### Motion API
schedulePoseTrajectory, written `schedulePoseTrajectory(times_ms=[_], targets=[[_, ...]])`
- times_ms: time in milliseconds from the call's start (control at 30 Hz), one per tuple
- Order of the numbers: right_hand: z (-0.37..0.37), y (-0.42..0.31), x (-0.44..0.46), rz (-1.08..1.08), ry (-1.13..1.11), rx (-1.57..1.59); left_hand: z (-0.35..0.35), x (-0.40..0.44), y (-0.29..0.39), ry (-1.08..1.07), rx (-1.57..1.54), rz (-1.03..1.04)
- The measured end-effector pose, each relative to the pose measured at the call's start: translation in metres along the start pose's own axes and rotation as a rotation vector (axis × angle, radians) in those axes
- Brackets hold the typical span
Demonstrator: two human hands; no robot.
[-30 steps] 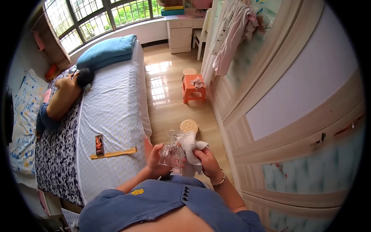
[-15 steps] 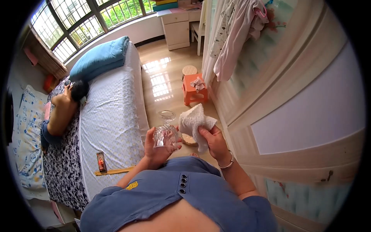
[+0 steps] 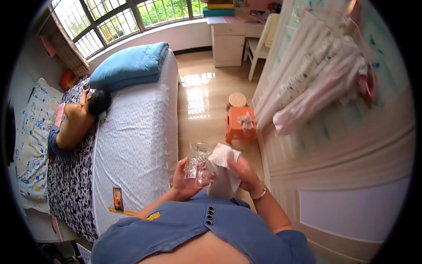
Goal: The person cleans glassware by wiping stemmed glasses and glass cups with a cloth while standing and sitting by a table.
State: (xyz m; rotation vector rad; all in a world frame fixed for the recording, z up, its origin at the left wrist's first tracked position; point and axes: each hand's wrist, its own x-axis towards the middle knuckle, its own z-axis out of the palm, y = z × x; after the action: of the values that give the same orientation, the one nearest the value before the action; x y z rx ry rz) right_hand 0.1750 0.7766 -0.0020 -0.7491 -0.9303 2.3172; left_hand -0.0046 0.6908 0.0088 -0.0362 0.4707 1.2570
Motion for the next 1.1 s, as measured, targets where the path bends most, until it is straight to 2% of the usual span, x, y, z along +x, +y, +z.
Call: schedulePoseTrajectory(times_ms=[33, 100, 167, 200, 233, 300, 333, 400, 433, 500, 567, 600, 633, 667, 700, 767, 800, 867, 933, 1100], targets=[[0.005, -0.002, 0.011, -0.065, -0.181, 0.016, -0.002, 0.008, 0.017, 0.002, 0.01, 0.018], [0.016, -0.003, 0.038, -0.161, -0.208, -0.243, -0.005, 0.024, 0.057, 0.004, 0.011, 0.046], [0.031, 0.0, 0.073, -0.115, -0.064, -0.173, -0.015, 0.039, 0.097, 0.044, -0.042, 0.06], [0.038, -0.002, 0.092, -0.05, 0.025, -0.068, -0.014, 0.044, 0.117, -0.005, -0.048, 0.028], [0.04, -0.002, 0.116, -0.096, 0.069, -0.007, -0.016, 0.049, 0.134, -0.014, -0.055, 0.041], [0.051, -0.011, 0.162, -0.18, 0.155, -0.005, -0.026, 0.06, 0.163, -0.136, -0.031, -0.127], [0.052, -0.016, 0.182, -0.233, 0.159, 0.044, -0.029, 0.069, 0.177, -0.215, 0.011, -0.143], [0.064, -0.03, 0.215, -0.317, 0.185, 0.152, -0.03, 0.08, 0.201, -0.175, 0.015, -0.103], [0.089, -0.047, 0.216, -0.425, 0.227, 0.137, -0.029, 0.085, 0.21, -0.13, 0.015, -0.072], [0.096, -0.074, 0.216, -0.22, 0.13, 0.091, -0.018, 0.098, 0.231, -0.075, -0.037, -0.03], [0.086, -0.078, 0.225, -0.397, -0.185, -0.5, -0.011, 0.115, 0.251, 0.066, -0.204, 0.031], [0.093, -0.087, 0.238, -0.357, -0.223, -0.698, -0.01, 0.125, 0.259, 0.076, -0.252, -0.003], [0.102, -0.095, 0.251, -0.317, -0.262, -0.896, -0.021, 0.139, 0.266, -0.135, -0.306, -0.084], [0.114, -0.096, 0.267, -0.523, -0.049, -1.181, -0.029, 0.15, 0.271, -0.136, -0.276, -0.096], [0.115, -0.095, 0.282, -0.609, 0.14, -1.395, -0.024, 0.158, 0.279, -0.136, -0.246, -0.109], [0.105, -0.095, 0.312, -0.715, 0.355, -1.442, -0.011, 0.174, 0.292, -0.102, -0.339, -0.012], [0.104, -0.101, 0.325, -0.68, 0.43, -1.482, -0.004, 0.179, 0.303, -0.086, -0.281, 0.011], [0.093, -0.107, 0.361, -0.675, 0.443, -1.39, 0.002, 0.198, 0.325, -0.057, -0.227, 0.048], [0.086, -0.124, 0.393, -0.654, 0.421, -1.333, 0.01, 0.224, 0.346, -0.043, -0.088, -0.036], [0.061, -0.193, 0.471, -0.664, 0.453, -1.265, 0.04, 0.297, 0.399, -0.059, 0.126, 0.088]])
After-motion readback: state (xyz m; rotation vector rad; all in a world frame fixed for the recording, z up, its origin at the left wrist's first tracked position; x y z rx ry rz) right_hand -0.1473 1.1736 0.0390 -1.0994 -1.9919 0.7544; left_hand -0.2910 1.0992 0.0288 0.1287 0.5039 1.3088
